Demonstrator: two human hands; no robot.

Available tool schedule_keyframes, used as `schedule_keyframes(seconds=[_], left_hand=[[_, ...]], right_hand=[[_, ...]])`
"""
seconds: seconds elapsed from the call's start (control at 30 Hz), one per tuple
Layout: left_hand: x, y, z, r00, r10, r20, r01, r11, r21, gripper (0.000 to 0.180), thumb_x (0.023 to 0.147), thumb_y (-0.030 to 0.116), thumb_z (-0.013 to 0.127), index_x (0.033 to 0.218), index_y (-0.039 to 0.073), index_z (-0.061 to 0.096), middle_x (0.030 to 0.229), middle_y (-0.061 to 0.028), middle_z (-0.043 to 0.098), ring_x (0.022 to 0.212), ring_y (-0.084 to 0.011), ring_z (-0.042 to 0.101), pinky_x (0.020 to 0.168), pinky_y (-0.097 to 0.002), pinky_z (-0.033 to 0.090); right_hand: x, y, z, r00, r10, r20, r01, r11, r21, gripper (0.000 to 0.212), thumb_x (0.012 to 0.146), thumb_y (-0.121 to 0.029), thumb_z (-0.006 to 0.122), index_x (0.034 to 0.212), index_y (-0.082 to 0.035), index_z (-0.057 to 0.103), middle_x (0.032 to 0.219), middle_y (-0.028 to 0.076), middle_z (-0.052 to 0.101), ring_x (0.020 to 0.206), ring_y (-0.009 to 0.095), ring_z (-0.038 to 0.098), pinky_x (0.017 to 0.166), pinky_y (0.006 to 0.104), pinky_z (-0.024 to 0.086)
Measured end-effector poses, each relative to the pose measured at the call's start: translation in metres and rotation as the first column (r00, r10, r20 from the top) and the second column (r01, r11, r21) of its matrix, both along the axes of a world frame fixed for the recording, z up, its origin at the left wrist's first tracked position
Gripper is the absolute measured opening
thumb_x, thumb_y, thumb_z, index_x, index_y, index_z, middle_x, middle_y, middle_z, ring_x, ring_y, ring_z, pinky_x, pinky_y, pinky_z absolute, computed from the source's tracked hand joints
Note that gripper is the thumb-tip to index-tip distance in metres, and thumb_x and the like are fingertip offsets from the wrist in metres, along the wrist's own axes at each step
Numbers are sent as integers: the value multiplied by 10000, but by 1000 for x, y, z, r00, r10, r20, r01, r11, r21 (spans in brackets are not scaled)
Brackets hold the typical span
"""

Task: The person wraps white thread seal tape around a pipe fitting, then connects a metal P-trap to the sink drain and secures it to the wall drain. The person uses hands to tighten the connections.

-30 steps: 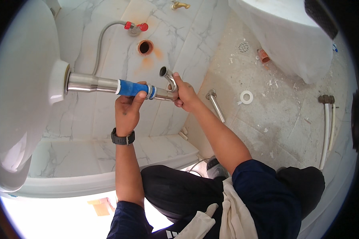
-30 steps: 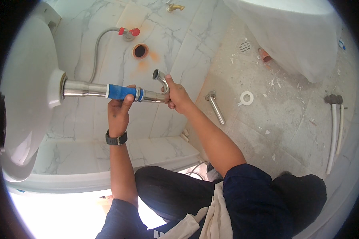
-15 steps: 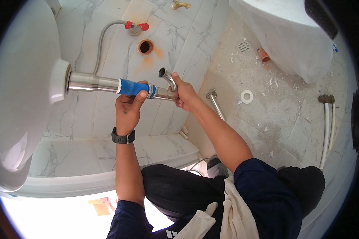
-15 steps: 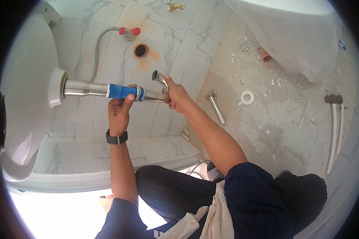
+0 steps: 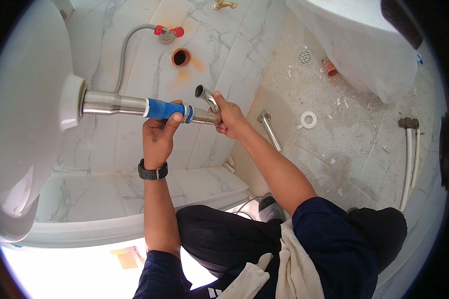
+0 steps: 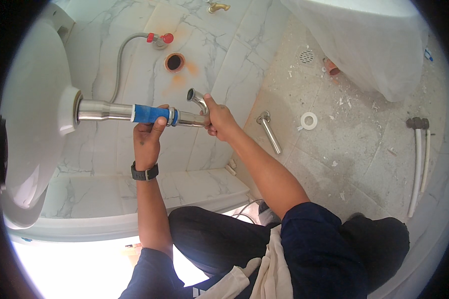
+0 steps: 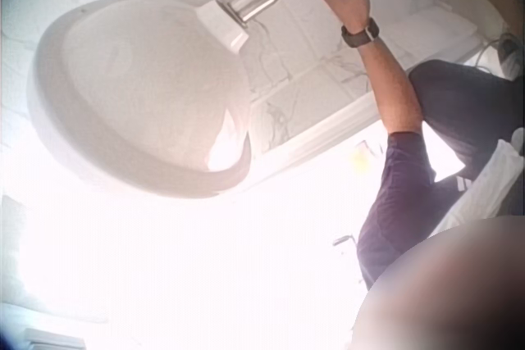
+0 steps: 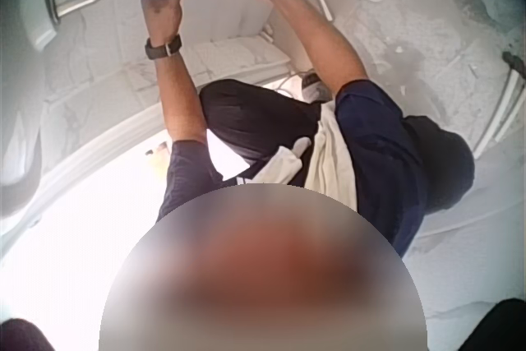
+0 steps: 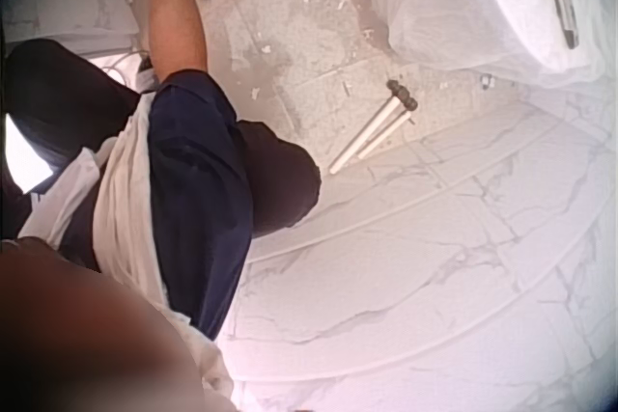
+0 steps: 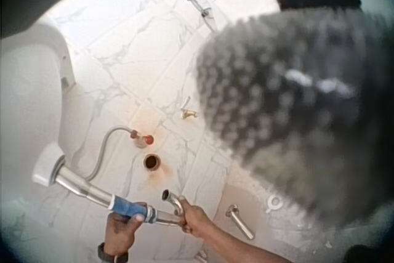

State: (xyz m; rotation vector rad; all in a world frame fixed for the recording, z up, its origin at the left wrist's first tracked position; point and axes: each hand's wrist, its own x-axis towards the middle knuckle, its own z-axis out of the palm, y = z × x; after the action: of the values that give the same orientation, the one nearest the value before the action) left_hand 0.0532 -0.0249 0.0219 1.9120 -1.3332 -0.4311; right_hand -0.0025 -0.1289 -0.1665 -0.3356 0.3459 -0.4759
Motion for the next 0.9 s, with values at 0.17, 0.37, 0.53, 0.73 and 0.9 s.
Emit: schedule_keyframes(seconds=[0.17, 0.37, 0.53, 0.73, 0.9], left_hand=[[1, 0, 0, 1000, 3, 21, -3, 1000, 1, 451, 939, 287, 778, 1224, -52, 695, 1150, -104, 738, 1045, -152, 662, 975, -324, 501], [2, 0, -1, 1000, 3, 16, -3, 1000, -4, 449, 943, 287, 773, 1230, -49, 691, 1156, -108, 737, 1048, -160, 667, 980, -332, 502], [2, 1, -1, 1000, -6, 11, 6, 1000, -2, 451, 947, 290, 770, 1233, -48, 688, 1158, -113, 734, 1059, -163, 664, 983, -334, 502], [3, 2, -4, 999, -3, -33, 2, 1000, -15, 454, 941, 261, 775, 1257, -46, 668, 1180, -122, 724, 1090, -170, 658, 998, -344, 499], [5, 3, -9, 989, -118, -91, 114, 993, -42, 570, 871, 122, 825, 1357, -46, 580, 1268, -137, 683, 1154, -209, 650, 1041, -377, 490]], right_hand=[[3, 3, -5, 995, -93, 48, 95, 995, -42, 695, 1007, -652, 486, 876, 20, 602, 538, 51, 466, 370, 124, 353, 337, 291, 299], [2, 3, -3, 993, -110, 30, 111, 993, -45, 697, 1005, -656, 484, 855, 14, 605, 539, 65, 482, 368, 124, 361, 334, 287, 301], [0, 5, 0, 989, -150, 3, 150, 987, -62, 679, 1011, -655, 479, 871, -1, 593, 512, -5, 402, 362, 106, 317, 339, 277, 272], [-5, -4, -1, 999, -30, -42, 25, 994, -107, 683, 1015, -665, 443, 898, -13, 610, 580, 23, 467, 412, 110, 373, 381, 291, 328], [-19, -11, -1, 878, -335, -343, 218, 916, -337, 664, 1016, -627, 489, 1010, 13, 667, 765, 78, 637, 551, 133, 531, 517, 288, 446]])
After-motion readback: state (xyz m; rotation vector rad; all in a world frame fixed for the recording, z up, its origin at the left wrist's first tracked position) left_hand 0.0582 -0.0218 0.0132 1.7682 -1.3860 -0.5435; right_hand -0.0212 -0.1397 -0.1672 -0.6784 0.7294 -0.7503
